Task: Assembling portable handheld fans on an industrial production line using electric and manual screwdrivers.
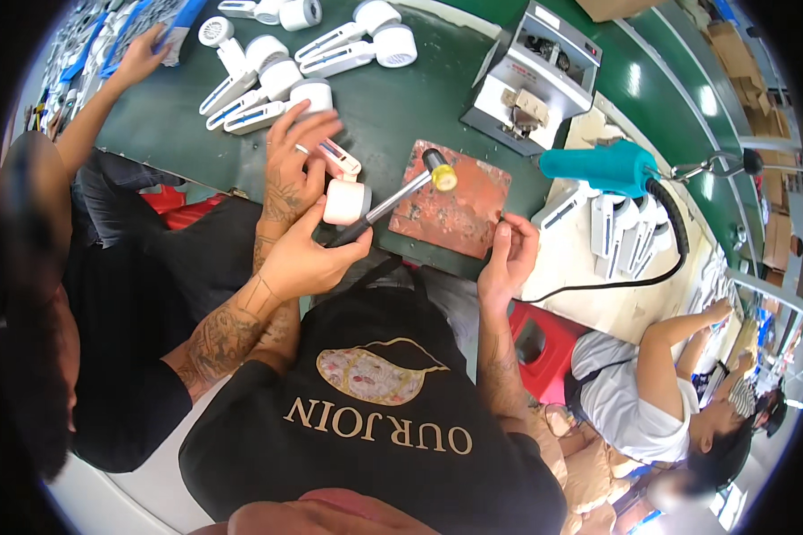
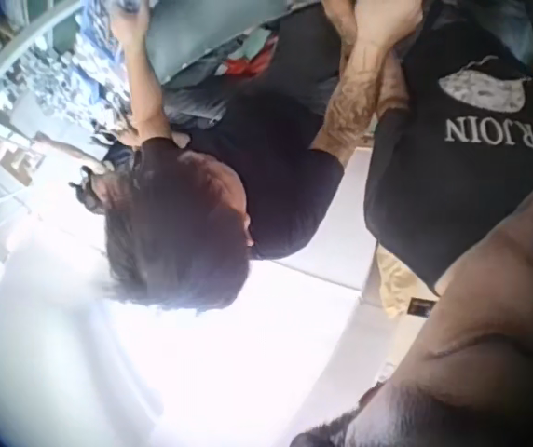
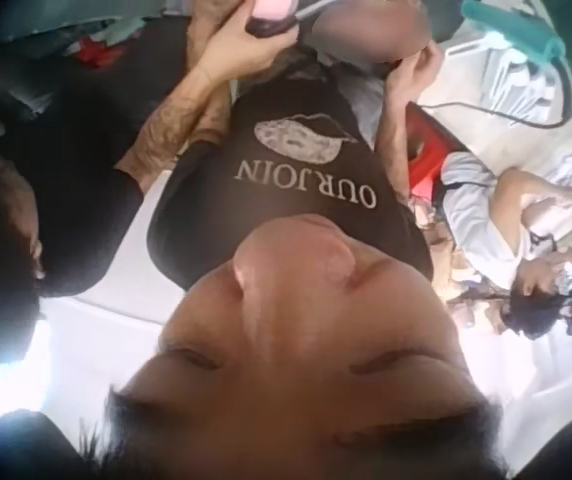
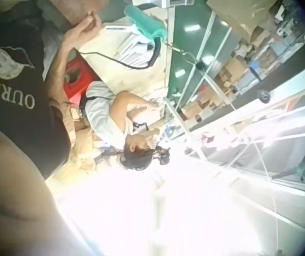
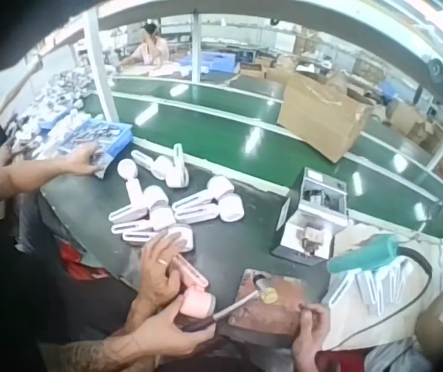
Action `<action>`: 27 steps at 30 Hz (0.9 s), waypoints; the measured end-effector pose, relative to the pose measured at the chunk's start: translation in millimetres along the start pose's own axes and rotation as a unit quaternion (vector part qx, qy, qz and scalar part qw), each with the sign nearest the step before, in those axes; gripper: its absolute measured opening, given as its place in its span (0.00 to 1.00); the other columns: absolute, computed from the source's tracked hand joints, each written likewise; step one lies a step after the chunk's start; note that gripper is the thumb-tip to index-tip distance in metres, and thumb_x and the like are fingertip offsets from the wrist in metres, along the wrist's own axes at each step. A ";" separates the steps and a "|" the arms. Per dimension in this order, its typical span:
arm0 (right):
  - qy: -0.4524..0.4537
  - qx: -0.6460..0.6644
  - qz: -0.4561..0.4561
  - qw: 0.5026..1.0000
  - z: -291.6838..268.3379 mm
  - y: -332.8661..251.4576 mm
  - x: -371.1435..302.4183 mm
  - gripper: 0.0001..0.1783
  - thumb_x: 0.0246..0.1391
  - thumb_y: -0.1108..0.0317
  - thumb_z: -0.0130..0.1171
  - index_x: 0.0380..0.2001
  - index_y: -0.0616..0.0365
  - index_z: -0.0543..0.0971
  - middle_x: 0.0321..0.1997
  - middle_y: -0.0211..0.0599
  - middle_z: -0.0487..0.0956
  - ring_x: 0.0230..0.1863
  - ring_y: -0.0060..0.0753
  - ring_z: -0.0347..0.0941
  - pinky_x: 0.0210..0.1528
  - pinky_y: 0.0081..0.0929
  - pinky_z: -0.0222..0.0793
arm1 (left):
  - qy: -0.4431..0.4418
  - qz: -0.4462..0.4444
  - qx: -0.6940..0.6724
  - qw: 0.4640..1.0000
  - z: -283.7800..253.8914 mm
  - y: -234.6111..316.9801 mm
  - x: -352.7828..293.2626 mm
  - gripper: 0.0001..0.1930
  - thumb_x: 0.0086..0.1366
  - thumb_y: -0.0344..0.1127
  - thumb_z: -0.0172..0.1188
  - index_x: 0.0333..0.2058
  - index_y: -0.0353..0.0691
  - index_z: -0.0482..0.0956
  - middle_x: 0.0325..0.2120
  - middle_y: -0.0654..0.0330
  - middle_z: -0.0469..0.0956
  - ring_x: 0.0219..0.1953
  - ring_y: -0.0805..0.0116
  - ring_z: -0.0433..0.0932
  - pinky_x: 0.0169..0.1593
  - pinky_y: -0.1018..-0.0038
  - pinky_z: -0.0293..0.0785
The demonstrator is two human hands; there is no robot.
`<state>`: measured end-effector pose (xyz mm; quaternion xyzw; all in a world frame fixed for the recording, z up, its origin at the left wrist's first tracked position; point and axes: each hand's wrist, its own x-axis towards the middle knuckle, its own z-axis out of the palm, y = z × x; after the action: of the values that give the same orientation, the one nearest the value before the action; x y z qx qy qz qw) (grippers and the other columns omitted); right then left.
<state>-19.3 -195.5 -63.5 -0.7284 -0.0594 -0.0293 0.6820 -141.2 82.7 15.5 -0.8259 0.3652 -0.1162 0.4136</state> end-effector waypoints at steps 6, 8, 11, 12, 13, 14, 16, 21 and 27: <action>0.011 -0.008 0.007 1.000 7.2 -2.9 2.5 0.11 0.71 0.69 0.54 0.51 0.64 0.74 0.51 0.40 0.79 0.51 0.25 0.74 0.59 0.25 0.67 | -0.055 0.063 0.198 0.977 -2.3 1.9 -10.3 0.27 0.64 0.35 0.67 0.61 0.41 0.74 0.42 0.64 0.76 0.50 0.66 0.77 0.51 0.65 0.78; 0.001 -0.019 0.004 1.000 9.4 -4.9 2.5 0.11 0.71 0.68 0.54 0.51 0.64 0.74 0.51 0.40 0.79 0.52 0.26 0.74 0.60 0.25 0.67 | -0.019 -0.010 0.078 0.997 6.7 3.9 -12.3 0.26 0.64 0.35 0.67 0.60 0.42 0.75 0.42 0.63 0.76 0.49 0.65 0.78 0.50 0.65 0.78; -0.001 -0.019 0.004 1.000 9.9 -6.4 1.2 0.12 0.71 0.68 0.54 0.51 0.64 0.75 0.51 0.39 0.79 0.51 0.26 0.74 0.59 0.25 0.67 | 0.030 -0.114 -0.097 0.988 23.5 -4.5 -11.5 0.24 0.63 0.35 0.67 0.59 0.43 0.77 0.42 0.63 0.76 0.49 0.64 0.78 0.49 0.66 0.78; -0.004 -0.018 0.006 1.000 9.9 -6.8 1.4 0.12 0.71 0.68 0.54 0.51 0.64 0.75 0.51 0.39 0.79 0.51 0.26 0.74 0.59 0.25 0.67 | 0.045 -0.147 -0.153 0.976 29.1 -8.9 -11.1 0.24 0.63 0.35 0.67 0.58 0.43 0.78 0.42 0.62 0.76 0.48 0.63 0.78 0.49 0.66 0.78; 0.005 -0.034 0.002 0.999 7.0 -4.4 2.2 0.11 0.71 0.70 0.54 0.52 0.64 0.74 0.52 0.41 0.79 0.50 0.25 0.74 0.59 0.26 0.70 | 0.071 -0.175 -0.211 0.959 41.5 -12.2 -5.5 0.23 0.63 0.35 0.67 0.58 0.43 0.78 0.41 0.62 0.76 0.48 0.63 0.78 0.49 0.67 0.77; 0.004 -0.041 0.001 0.999 6.7 -5.0 1.2 0.11 0.71 0.72 0.53 0.52 0.65 0.73 0.53 0.42 0.79 0.49 0.23 0.74 0.58 0.26 0.73 | 0.083 -0.205 -0.265 0.938 45.1 -17.0 -5.5 0.23 0.63 0.35 0.67 0.57 0.44 0.79 0.41 0.62 0.76 0.48 0.62 0.78 0.49 0.67 0.77; 0.015 -0.039 0.001 0.999 10.7 -10.6 0.2 0.12 0.71 0.70 0.54 0.52 0.64 0.74 0.50 0.39 0.79 0.48 0.24 0.74 0.57 0.25 0.70 | 0.108 -0.264 -0.368 0.885 52.9 -24.6 -5.2 0.22 0.63 0.35 0.67 0.56 0.44 0.80 0.41 0.62 0.76 0.47 0.62 0.78 0.48 0.67 0.77; 0.056 -0.031 -0.108 0.992 15.9 -10.4 8.7 0.24 0.67 0.66 0.59 0.60 0.66 0.68 0.53 0.40 0.73 0.53 0.29 0.71 0.58 0.29 0.67 | 0.138 -0.353 -0.540 0.752 49.2 -27.3 -8.4 0.13 0.62 0.33 0.68 0.47 0.45 0.86 0.39 0.58 0.77 0.41 0.55 0.80 0.45 0.69 0.78; 0.020 0.042 -0.198 0.979 41.8 -60.8 74.2 0.41 0.64 0.60 0.63 0.69 0.67 0.55 0.67 0.54 0.67 0.67 0.44 0.66 0.70 0.45 0.62 | 0.070 -0.496 -0.723 0.476 38.7 -17.3 -27.4 0.09 0.64 0.26 0.66 0.43 0.34 0.84 0.36 0.58 0.78 0.39 0.68 0.82 0.42 0.73 0.78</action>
<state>44.9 -146.5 3.1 -0.6721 -0.1896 -0.1756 0.6939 -132.7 131.8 7.3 -0.8652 -0.1227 -0.0543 -0.4831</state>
